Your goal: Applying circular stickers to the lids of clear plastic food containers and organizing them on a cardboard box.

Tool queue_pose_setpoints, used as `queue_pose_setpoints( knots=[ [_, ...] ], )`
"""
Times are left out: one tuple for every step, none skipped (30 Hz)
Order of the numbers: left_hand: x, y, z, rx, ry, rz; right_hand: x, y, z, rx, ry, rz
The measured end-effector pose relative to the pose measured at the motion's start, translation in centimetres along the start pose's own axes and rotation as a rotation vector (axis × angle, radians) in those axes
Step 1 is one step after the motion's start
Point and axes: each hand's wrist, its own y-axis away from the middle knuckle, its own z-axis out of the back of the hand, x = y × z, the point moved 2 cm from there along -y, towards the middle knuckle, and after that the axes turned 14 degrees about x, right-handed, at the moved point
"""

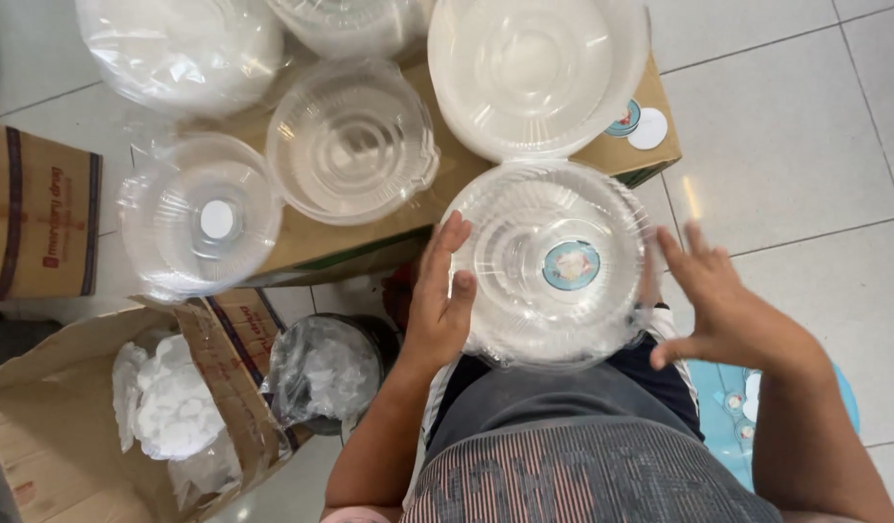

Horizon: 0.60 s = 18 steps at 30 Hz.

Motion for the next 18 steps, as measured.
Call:
queue_pose_setpoints(
  knots=[
    [-0.1, -0.4, 0.4, -0.001, -0.002, -0.008, 0.3, 0.2, 0.1, -0.007, 0.005, 0.0],
    [-0.2, -0.6, 0.7, 0.028, 0.025, -0.031, 0.7, 0.4, 0.2, -0.048, -0.081, 0.078],
    [-0.3, -0.7, 1.0, 0.057, 0.052, -0.053, 1.1, 0.7, 0.2, -0.09, -0.167, 0.155],
    [-0.3, -1.0, 1.5, 0.056, 0.05, -0.056, 1.3, 1.2, 0.9, -0.092, -0.165, 0.156],
    [-0.4, -1.3, 2.0, 0.098, 0.163, -0.172, 1.6, 1.7, 1.7, -0.17, -0.31, 0.293],
    [-0.6, -1.7, 2.5, 0.14, 0.273, -0.29, 1.9, 2.2, 2.6, -0.25, -0.454, 0.432],
    [-0.3, -2.3, 2.9, 0.138, 0.269, -0.295, 2.2, 2.3, 3.2, -0.253, -0.45, 0.437],
    [-0.3, -2.9, 3.2, 0.204, 0.261, -0.406, 2.5, 2.3, 3.8, -0.271, -0.561, 0.516],
    [-0.3, -3.4, 3.5, 0.271, 0.251, -0.516, 2.8, 2.4, 4.4, -0.288, -0.672, 0.594],
    [-0.8, -4.2, 4.0, 0.272, 0.247, -0.523, 3.0, 1.6, 5.3, -0.292, -0.667, 0.598],
    [-1.1, -5.1, 4.5, 0.205, 0.11, -0.386, 3.3, 0.9, 6.2, -0.335, -0.618, 0.692],
    [-1.4, -5.8, 4.9, 0.139, -0.024, -0.244, 3.6, 0.3, 6.9, -0.376, -0.571, 0.78],
    [-0.8, -7.3, 4.5, 0.14, -0.024, -0.245, 3.8, -0.3, 7.3, -0.378, -0.571, 0.78],
    [-0.1, -8.8, 4.7, -0.173, -0.028, -0.159, 3.9, -0.9, 7.8, -0.393, -0.624, 0.826],
    [0.6, -10.0, 5.0, -0.486, -0.03, -0.069, 4.0, -1.6, 8.4, -0.408, -0.678, 0.872],
    [-0.1, -10.1, 5.0, -0.486, -0.032, -0.078, 2.5, -3.2, 8.6, -0.413, -0.672, 0.878],
    [-0.7, -10.1, 4.9, -0.483, 0.02, -0.055, 0.9, -4.8, 9.0, -0.402, -0.738, 0.973],
    [-1.4, -10.3, 4.8, -0.472, 0.072, -0.033, -0.7, -6.1, 9.4, -0.394, -0.805, 1.064]
  ],
)
